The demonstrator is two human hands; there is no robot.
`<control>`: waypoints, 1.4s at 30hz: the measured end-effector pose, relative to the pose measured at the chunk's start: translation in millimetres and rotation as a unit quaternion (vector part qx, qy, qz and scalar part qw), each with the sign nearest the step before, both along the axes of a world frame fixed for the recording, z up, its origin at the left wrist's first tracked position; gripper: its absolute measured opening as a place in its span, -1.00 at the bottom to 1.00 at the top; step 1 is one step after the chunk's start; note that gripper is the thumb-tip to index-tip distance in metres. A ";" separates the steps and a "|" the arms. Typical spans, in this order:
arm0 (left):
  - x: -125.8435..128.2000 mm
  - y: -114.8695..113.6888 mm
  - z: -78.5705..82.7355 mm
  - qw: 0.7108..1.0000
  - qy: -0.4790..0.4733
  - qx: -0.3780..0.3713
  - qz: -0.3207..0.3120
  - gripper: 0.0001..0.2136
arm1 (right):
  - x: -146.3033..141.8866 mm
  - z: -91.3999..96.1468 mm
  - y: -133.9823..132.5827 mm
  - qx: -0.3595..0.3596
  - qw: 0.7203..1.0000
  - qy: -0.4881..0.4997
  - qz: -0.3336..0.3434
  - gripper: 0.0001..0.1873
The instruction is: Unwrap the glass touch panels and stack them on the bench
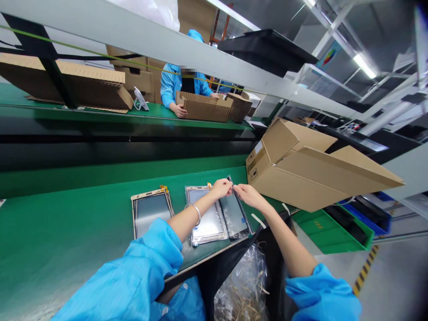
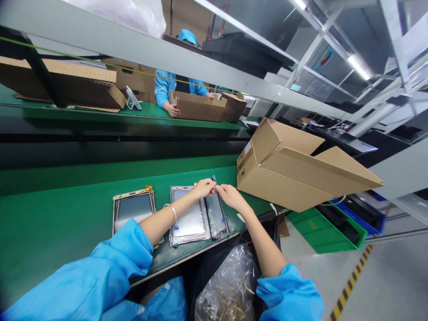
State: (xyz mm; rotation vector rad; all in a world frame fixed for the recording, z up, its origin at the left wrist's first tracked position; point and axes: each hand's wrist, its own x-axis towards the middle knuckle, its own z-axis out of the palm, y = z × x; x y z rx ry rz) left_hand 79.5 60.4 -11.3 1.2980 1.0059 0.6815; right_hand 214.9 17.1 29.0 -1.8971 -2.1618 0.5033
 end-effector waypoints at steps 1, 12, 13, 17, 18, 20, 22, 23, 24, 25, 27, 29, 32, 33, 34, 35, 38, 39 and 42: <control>1.7 0.3 -0.3 1.000 0.008 0.010 -0.001 -0.70 | 1.8 -0.2 -0.9 0.007 1.000 -0.007 -0.010 -0.61; -29.6 1.4 1.3 0.991 0.111 0.065 0.025 -0.70 | -10.5 -8.9 -5.6 0.071 0.996 -0.021 -0.051 -0.76; -40.5 0.4 0.3 0.991 0.119 0.063 0.026 -0.70 | -9.0 -8.3 -6.3 0.073 0.996 -0.015 -0.052 -0.76; -90.5 -8.0 -5.2 0.989 0.141 0.048 0.013 -0.71 | -6.9 -1.3 -13.0 0.073 0.996 0.011 -0.043 -0.75; -102.5 -11.3 -6.3 0.988 0.145 0.045 0.007 -0.70 | -9.9 0.8 -15.3 0.072 0.997 0.017 -0.038 -0.75; -122.2 -19.4 -7.0 0.987 0.152 0.044 0.002 -0.71 | -21.3 4.0 -19.5 0.069 0.997 0.026 -0.027 -0.76; -132.6 -30.3 -5.7 0.986 0.154 0.057 0.007 -0.72 | -37.7 5.4 -22.3 0.061 0.997 0.033 -0.020 -0.77; -133.2 -37.0 -4.5 0.986 0.151 0.066 0.011 -0.72 | -46.6 5.4 -22.8 0.055 0.998 0.036 -0.017 -0.77; -130.7 -44.3 -3.3 0.986 0.146 0.074 0.012 -0.73 | -55.2 5.1 -22.6 0.048 0.998 0.040 -0.013 -0.77; -125.6 -51.7 -2.2 0.987 0.139 0.079 0.009 -0.74 | -63.0 4.4 -21.7 0.039 0.998 0.045 -0.008 -0.77; -110.0 -65.2 -1.5 0.990 0.120 0.073 -0.013 -0.76 | -74.5 2.7 -18.3 0.012 0.998 0.062 0.007 -0.76; -93.2 -74.3 -3.4 0.993 0.095 0.050 -0.039 -0.76 | -79.5 0.1 -13.8 -0.027 0.995 0.091 0.030 -0.72; -76.1 -77.7 -10.5 0.997 0.054 0.008 -0.050 -0.75 | -76.1 -6.3 -10.0 -0.094 0.983 0.149 0.054 -0.68; -73.0 -76.9 -13.3 0.998 0.041 -0.006 -0.047 -0.75 | -72.7 -9.3 -10.4 -0.114 0.978 0.169 0.054 -0.67; -70.7 -75.6 -16.0 0.998 0.029 -0.019 -0.044 -0.74 | -68.7 -12.5 -11.6 -0.132 0.972 0.188 0.050 -0.66; -68.9 -74.2 -18.5 0.998 0.018 -0.033 -0.040 -0.74 | -64.1 -15.9 -13.5 -0.146 0.967 0.205 0.043 -0.65; -62.3 -69.7 -23.8 0.996 -0.008 -0.075 -0.037 -0.73 | -47.8 -24.0 -21.5 -0.166 0.953 0.253 0.017 -0.64; -58.7 -68.2 -24.7 0.995 -0.016 -0.089 -0.037 -0.72 | -41.9 -25.4 -24.2 -0.166 0.950 0.266 0.009 -0.65; -42.8 -62.0 -25.1 0.991 -0.035 -0.124 -0.036 -0.72 | -24.0 -26.9 -30.0 -0.159 0.942 0.297 -0.010 -0.67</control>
